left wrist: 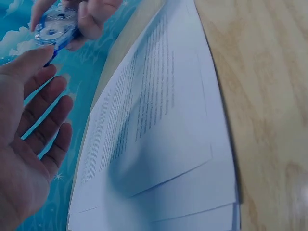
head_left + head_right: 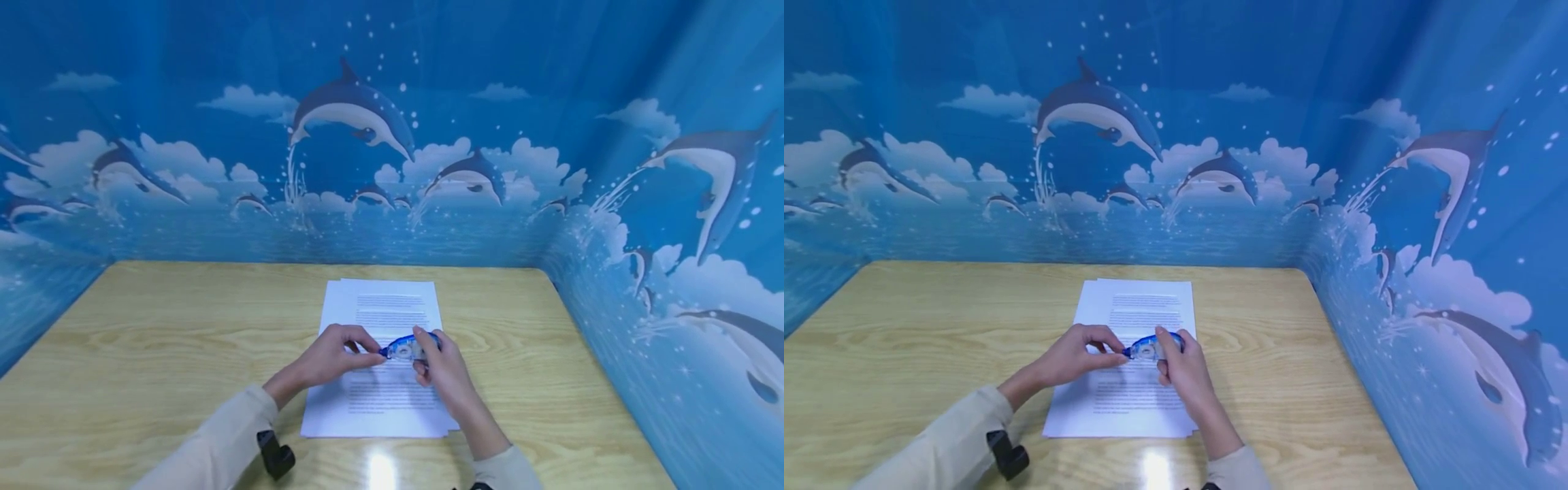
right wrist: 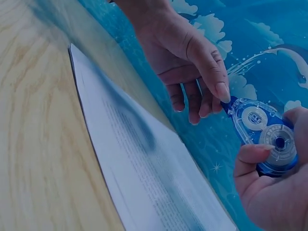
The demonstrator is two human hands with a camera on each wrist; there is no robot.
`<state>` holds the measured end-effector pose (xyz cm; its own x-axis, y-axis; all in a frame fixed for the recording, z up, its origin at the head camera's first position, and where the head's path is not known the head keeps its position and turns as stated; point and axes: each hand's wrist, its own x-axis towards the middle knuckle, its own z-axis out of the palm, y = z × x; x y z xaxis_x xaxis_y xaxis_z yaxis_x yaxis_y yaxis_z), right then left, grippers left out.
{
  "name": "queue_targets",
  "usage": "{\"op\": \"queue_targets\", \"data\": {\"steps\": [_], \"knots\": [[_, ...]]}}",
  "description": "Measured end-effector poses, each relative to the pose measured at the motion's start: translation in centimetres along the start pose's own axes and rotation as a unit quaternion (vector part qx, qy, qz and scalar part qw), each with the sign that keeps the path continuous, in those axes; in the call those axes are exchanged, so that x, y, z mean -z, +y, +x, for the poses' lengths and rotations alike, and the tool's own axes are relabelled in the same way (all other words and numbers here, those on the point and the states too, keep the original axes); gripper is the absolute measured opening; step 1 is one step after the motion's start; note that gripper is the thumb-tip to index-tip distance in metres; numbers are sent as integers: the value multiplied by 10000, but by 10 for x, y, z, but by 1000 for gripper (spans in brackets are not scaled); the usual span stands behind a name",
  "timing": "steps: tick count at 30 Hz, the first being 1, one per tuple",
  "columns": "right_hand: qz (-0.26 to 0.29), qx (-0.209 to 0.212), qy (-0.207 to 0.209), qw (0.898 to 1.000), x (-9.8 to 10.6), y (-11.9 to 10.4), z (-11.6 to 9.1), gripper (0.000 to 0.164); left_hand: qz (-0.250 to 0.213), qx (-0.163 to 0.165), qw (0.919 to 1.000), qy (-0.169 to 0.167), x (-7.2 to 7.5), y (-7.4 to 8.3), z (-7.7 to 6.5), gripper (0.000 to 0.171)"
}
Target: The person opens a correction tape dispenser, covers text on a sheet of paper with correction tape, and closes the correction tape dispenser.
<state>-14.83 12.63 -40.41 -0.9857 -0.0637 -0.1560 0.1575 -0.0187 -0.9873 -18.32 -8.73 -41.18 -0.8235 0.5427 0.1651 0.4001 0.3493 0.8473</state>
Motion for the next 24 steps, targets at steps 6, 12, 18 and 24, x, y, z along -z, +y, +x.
{"op": "queue_targets", "data": {"steps": [6, 12, 18, 24], "knots": [[-145, -264, -305, 9991, 4, 5, 0, 44, 176, -79, 9997, -130, 2, -3, 0, 12], [-557, -363, -825, 9944, 11, 2, 0, 51, 222, -240, 9994, -131, 3, -4, 0, 9], [-713, -606, -1470, 9847, 21, -2, 1, 53, 203, -221, 9994, -174, 5, -4, -1, 7], [-483, -795, -1573, 9832, 25, -4, 1, 43, 178, 11, 9998, -23, 5, -6, 0, 26]]}}
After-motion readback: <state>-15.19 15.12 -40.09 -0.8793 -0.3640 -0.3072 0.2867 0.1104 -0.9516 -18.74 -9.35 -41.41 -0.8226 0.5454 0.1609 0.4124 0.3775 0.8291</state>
